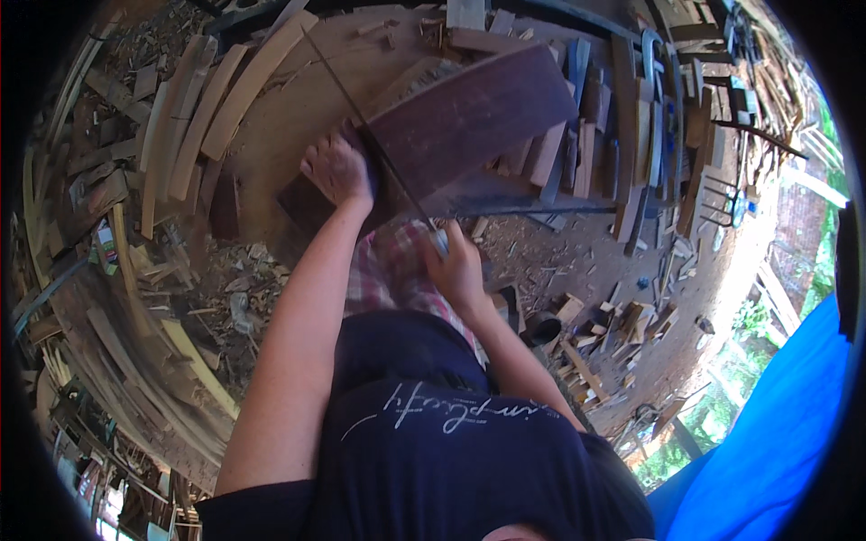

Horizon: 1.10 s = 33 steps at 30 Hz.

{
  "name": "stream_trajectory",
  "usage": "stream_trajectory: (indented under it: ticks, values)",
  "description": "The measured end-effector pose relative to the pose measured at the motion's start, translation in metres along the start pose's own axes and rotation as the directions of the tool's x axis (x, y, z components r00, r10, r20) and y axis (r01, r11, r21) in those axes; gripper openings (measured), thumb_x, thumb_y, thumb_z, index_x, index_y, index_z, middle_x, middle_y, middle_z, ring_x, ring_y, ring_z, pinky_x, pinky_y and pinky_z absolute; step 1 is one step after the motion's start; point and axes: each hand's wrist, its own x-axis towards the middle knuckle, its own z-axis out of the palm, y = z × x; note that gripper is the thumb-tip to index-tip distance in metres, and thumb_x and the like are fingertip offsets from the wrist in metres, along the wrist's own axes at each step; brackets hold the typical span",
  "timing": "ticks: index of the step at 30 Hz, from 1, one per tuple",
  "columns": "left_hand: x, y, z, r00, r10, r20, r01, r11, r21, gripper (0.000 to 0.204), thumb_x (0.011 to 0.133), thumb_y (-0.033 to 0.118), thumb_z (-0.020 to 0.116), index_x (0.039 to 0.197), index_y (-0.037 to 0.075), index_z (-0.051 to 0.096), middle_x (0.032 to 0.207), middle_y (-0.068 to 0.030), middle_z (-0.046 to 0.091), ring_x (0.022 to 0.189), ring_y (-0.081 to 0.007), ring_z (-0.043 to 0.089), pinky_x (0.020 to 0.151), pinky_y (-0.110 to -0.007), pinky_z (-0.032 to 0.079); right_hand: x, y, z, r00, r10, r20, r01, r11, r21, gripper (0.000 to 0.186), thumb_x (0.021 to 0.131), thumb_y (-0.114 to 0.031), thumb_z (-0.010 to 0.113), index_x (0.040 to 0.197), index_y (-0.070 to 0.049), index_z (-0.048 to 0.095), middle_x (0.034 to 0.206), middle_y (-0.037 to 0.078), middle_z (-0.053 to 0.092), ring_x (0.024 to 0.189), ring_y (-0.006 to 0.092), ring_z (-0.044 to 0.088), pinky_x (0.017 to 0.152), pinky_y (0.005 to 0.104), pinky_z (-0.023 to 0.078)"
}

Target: The person cuts a wooden board on a workbench using handsaws, rotating and repositioning the wood while sawing along it.

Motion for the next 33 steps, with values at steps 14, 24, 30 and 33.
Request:
stream_trajectory:
  ticks: [14,24,30,33]
  values:
    - [0.0,-0.006,0.004,0.999,0.009,0.043,-0.011,0.998,0.063,0.026,0.094,0.022,0.042,0.1,0.014,0.066,0.107,-0.0057,0.066,0.101,-0.0264,0.059,0.09,-0.048,0.038,0.015,-0.005,0.005,0.999,-0.045,-0.001,0.045,0.999,0.02,0.019,0.088,-0.019,0.063,0.091,-0.005,0.051,0.083,0.022,0.061,0.076,0.0444,0.06,0.065,0.0501,0.048]
    - [0.001,-0.006,0.012,0.999,0.037,-0.01,-0.037,0.997,0.061,0.034,0.099,0.033,0.041,0.091,0.012,0.067,0.093,-0.0062,0.067,0.093,-0.0278,0.06,0.082,-0.044,0.039,-0.025,-0.018,-0.034,0.998,0.065,-0.009,-0.066,0.997,-0.043,0.022,0.089,-0.021,0.064,0.099,-0.004,0.057,0.086,0.021,0.063,0.081,0.0414,0.063,0.068,0.0461,0.051]
    - [0.003,-0.01,0.011,0.997,-0.024,0.075,0.017,0.996,0.088,0.031,0.098,0.028,0.04,0.096,0.011,0.066,0.096,-0.0073,0.067,0.093,-0.0271,0.06,0.082,-0.043,0.04,0.006,-0.004,0.009,0.97,-0.229,-0.083,0.219,0.968,-0.12,0.026,0.08,-0.008,0.062,0.105,-0.008,0.055,0.077,0.017,0.057,0.071,0.037,0.062,0.062,0.0465,0.051]
    - [0.002,-0.009,0.012,1.0,0.013,0.01,-0.014,0.996,0.089,0.033,0.099,0.03,0.04,0.095,0.011,0.066,0.096,-0.0074,0.067,0.093,-0.0279,0.06,0.082,-0.043,0.04,-0.059,0.011,-0.027,0.98,-0.111,-0.165,0.09,0.988,-0.126,0.025,0.079,-0.012,0.067,0.101,-0.008,0.057,0.074,0.014,0.057,0.069,0.0344,0.062,0.059,0.0435,0.051]
